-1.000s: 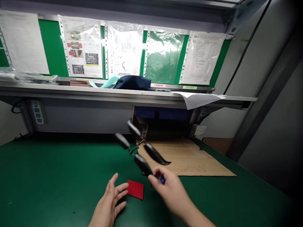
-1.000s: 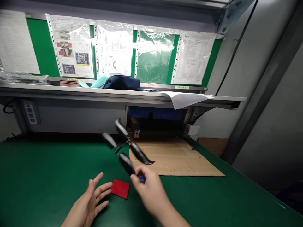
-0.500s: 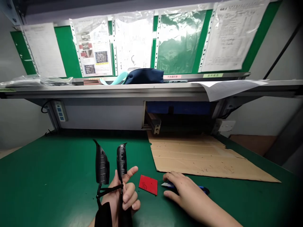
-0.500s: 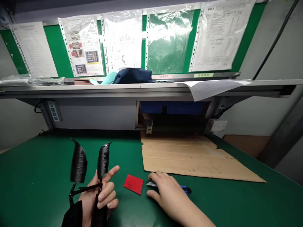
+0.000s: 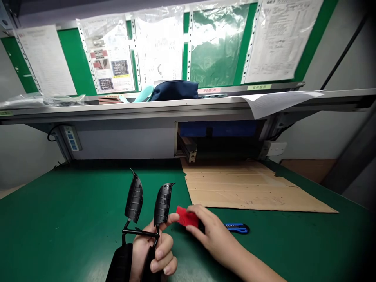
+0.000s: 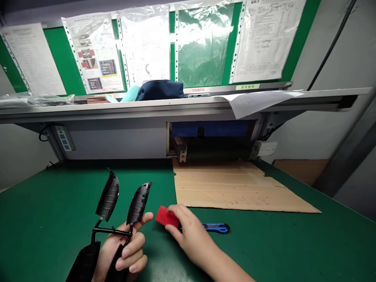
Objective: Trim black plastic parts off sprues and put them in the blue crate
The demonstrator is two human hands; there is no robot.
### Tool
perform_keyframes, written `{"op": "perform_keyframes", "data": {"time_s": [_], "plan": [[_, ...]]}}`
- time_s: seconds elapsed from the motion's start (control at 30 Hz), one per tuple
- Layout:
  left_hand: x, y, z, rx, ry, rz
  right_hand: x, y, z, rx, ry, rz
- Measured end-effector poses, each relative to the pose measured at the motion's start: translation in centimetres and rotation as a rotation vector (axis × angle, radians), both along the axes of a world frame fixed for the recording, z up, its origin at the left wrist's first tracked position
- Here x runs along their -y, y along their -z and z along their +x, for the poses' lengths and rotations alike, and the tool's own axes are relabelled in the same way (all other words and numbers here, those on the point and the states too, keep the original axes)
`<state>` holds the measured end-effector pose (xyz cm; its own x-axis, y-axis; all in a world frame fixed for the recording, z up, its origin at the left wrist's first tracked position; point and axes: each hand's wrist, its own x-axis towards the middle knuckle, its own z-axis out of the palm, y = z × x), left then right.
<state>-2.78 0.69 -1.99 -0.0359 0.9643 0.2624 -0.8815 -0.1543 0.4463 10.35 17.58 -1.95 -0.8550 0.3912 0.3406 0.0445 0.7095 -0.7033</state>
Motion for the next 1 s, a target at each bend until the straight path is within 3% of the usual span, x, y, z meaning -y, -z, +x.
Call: {"op": "perform_keyframes", "data": {"time_s": [0.1, 0.2, 0.27, 0.3, 0.37, 0.5, 0.57, 0.63, 0.77, 0.9, 1.0], "plan": [[0.0, -0.1, 0.0, -0.043, -0.011, -0.042, -0.2, -0.7, 0.2, -0.161, 0.025, -0.498], [-0.2, 0.5, -0.2, -0.118, -0.046, -0.089, 0.2, -1.6, 0.2, -0.268, -0.078, -0.987], [-0.5, 1.4, -0.5, -0.170, -0.074, -0.165, 0.6, -1.9, 0.3, -0.285, -0.155, -1.119], [-0.8, 1.9, -0.7, -0.186, -0.077, -0.209, 0.8, -2.0, 0.4, -0.273, -0.183, -1.110], [-1.2, 3.2, -1.1, -0.192, -0.057, -0.295, 1.0, -1.9, 0.7, -0.243, -0.197, -0.934], [-1.5, 5.3, -1.3, -0.222, 0.062, -0.369, 1.2, -1.4, 1.2, -0.184, -0.188, -0.126], [-1.3, 5.4, -1.0, -0.255, 0.126, -0.389, 1.2, -1.3, 1.3, -0.138, -0.232, 0.219], [-1.0, 4.9, -0.6, -0.269, 0.130, -0.390, 1.3, -1.3, 1.3, -0.105, -0.280, 0.431], [-0.5, 3.5, -0.1, -0.264, 0.044, -0.362, 1.4, -1.3, 1.2, -0.114, -0.364, 0.589], [-0.4, 3.0, -0.2, -0.287, 0.083, -0.389, 1.3, -1.1, 1.2, -0.111, -0.277, 0.569], [-0.5, 3.0, -0.2, -0.281, 0.051, -0.395, 1.3, -1.1, 1.2, -0.130, -0.331, 0.571]]}}
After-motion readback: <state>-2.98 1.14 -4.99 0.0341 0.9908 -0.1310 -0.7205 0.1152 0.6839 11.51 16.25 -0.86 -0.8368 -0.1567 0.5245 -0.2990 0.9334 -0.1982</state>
